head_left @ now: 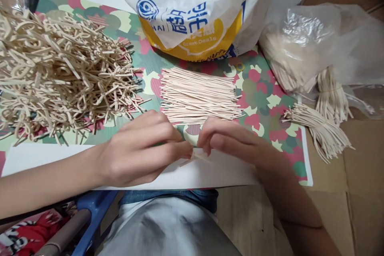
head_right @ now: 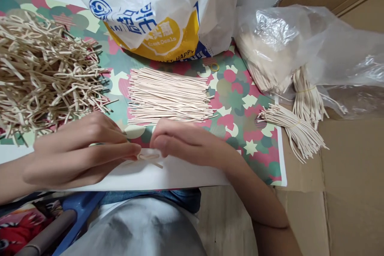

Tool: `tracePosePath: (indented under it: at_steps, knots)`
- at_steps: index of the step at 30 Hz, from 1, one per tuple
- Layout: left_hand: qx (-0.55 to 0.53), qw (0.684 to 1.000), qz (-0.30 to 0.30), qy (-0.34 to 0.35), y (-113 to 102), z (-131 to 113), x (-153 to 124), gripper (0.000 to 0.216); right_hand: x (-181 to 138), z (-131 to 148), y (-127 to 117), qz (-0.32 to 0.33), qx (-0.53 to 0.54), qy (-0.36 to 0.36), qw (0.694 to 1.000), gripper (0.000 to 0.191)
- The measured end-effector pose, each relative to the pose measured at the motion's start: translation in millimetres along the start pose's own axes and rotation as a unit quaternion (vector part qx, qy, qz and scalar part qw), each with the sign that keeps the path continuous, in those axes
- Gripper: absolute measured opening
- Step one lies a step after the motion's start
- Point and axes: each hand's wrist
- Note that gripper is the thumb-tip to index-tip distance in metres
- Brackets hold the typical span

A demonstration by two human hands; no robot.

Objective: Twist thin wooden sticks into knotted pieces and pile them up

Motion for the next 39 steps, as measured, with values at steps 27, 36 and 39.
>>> tracePosePath:
  at_steps: [27,36,39]
  knots:
    - [-0.027,0.997,0.043,-0.056,10.3,-4.0,-7.5,0.018,0.4,-7.3,3.4,0.084,0.003,0.013,0.996,0.021]
    - [-0.040,0.992,0.096,-0.065,8.8,-2.9,-4.4,0.010,2.1,-5.9,7.1,0.046,-0.016,0.001,0.999,0.018]
    - [-0.046,0.991,0.111,-0.066,7.5,-2.8,-4.6,0.011,2.2,-5.8,5.8,0.052,-0.010,-0.012,0.999,0.016]
Point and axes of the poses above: each hand's wrist, its own x-axis towards the middle knuckle, its own y-axis out of the palm, z = x × y
